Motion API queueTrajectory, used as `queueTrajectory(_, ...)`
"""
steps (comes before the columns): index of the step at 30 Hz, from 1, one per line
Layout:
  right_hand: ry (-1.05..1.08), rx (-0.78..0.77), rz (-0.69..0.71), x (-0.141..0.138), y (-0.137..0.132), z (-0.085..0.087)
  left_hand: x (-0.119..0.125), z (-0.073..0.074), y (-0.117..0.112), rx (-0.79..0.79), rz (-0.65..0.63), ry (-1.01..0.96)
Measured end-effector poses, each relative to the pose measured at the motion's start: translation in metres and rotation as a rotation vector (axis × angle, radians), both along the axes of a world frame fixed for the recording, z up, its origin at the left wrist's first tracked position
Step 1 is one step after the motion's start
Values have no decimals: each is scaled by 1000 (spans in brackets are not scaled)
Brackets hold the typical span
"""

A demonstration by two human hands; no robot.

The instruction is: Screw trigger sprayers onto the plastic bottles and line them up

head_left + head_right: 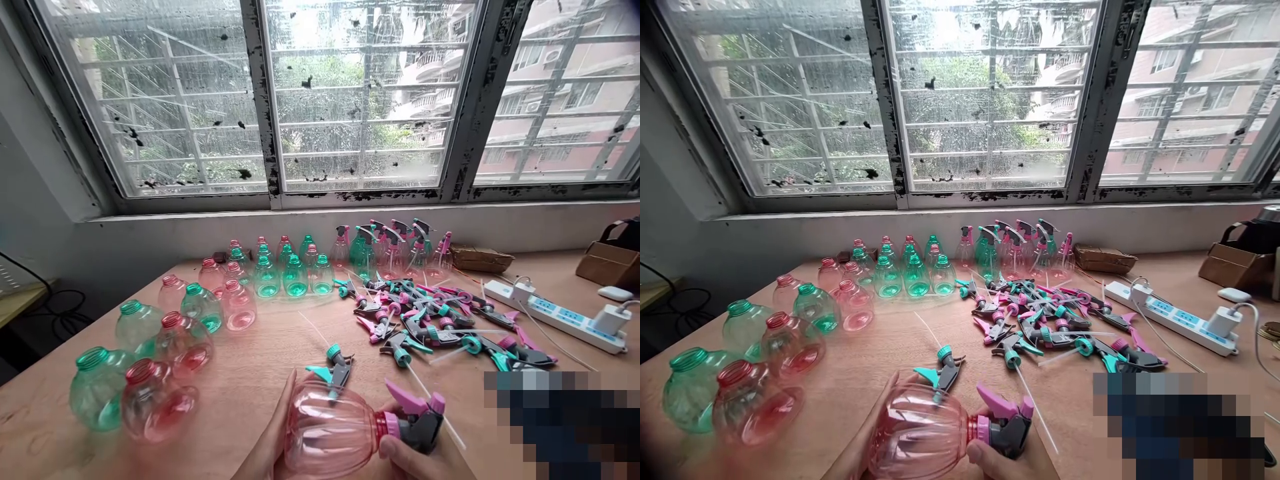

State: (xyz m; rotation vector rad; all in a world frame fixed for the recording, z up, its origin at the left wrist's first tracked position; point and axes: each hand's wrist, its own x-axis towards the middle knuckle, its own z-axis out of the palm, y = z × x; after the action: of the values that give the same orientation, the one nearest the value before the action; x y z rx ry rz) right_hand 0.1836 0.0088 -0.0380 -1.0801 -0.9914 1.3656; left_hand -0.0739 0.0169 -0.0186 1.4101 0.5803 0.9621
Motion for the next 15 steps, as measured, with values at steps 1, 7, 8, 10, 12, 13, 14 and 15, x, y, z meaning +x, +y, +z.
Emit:
queueTrajectory(1, -9, -9, -2, 0, 0, 0, 1, 1, 0, -2, -9, -6)
queueTrajectory(7, 33, 17, 21, 2, 1, 3, 4, 4, 1, 60, 17, 67)
queueTrajectory(8, 36, 16, 22, 2, 1, 3, 3, 3, 2, 69, 35, 95)
queueTrajectory(10, 29, 10, 23, 2, 1, 3, 0, 2, 4, 62, 36, 107)
queueTrajectory(12, 4, 10, 15, 2, 1, 3, -3, 2, 4, 42, -9, 66)
queueTrajectory(13, -8, 16, 11, 2, 1, 3, -3, 4, 4, 35, -31, 48)
queueTrajectory(14, -13, 19, 8, 2, 1, 4, -3, 6, 4, 25, -51, 36)
queueTrajectory(15, -11, 18, 6, 2, 1, 5, -2, 8, 4, 12, -70, 29)
